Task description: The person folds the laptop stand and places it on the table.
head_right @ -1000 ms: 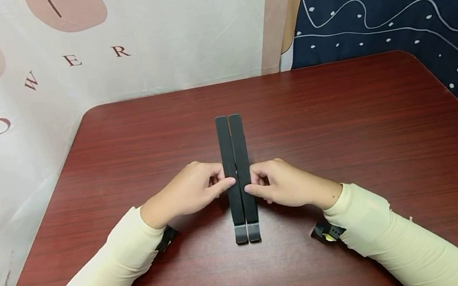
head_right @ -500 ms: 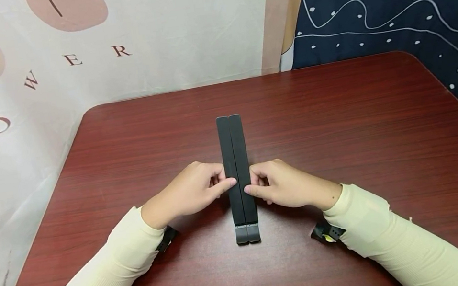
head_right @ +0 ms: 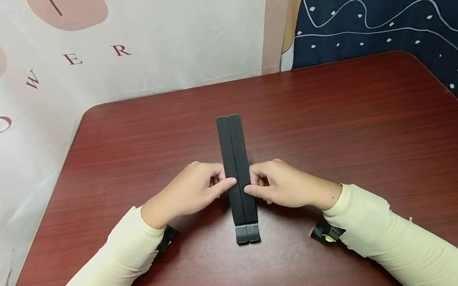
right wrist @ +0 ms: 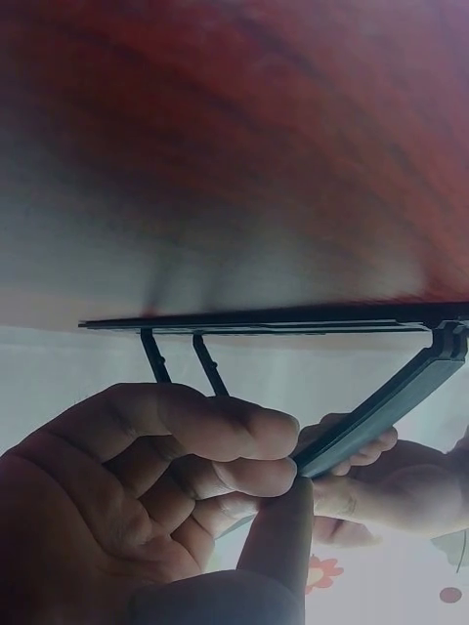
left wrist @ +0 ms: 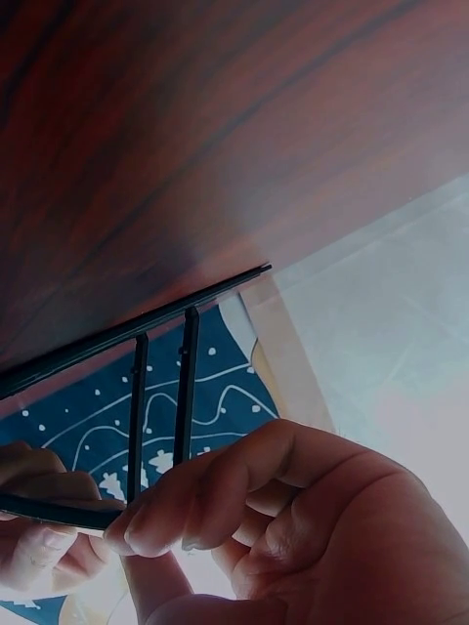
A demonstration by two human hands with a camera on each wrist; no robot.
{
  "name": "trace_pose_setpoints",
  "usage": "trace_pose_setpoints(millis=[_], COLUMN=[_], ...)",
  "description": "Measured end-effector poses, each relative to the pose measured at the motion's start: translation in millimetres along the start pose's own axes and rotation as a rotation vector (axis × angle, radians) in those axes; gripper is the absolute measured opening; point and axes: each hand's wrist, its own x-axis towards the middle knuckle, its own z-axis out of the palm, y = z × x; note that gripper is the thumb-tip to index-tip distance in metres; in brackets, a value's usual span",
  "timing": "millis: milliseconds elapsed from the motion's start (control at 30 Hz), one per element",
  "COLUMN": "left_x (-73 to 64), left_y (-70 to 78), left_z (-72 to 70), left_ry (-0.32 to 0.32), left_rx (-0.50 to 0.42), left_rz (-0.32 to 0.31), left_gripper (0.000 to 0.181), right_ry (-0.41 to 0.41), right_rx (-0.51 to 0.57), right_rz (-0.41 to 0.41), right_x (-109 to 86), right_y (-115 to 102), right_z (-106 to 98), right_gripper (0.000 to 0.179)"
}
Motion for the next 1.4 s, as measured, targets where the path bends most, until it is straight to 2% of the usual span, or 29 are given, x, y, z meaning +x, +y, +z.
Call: trace_pose_setpoints(millis=[333,1033,1200,1400], left_x=[-1.2,-3.5,-2.4,-1.3], left_y=[-0.9,-3.1,-2.5,-1.3], left_z=[0.3,0.4,0.3,0.5], left_ry=[0.001,-0.001,-0.019,-0.04], left_rx=[0.0,0.011,0.042,0.026], left_rz=[-0.001,-0.03,-0.041,-0.051], left_gripper=[0.032,0.033,0.038,0.038], right_ry=[-0.003,-0.008,0.041,0.152], right_rx=[-0.02,0.019,-0.021,-0.008], right_rz=[0.012,0.043,0.049,0.048], right_x=[0.2,2.4,1.5,0.3], right_y=[-3.4,-3.2,-2.9,-4.3], right_z=[-1.3,-1.2,-4.3,-10.7], right_gripper=[0.024,0.025,0.027,0.023])
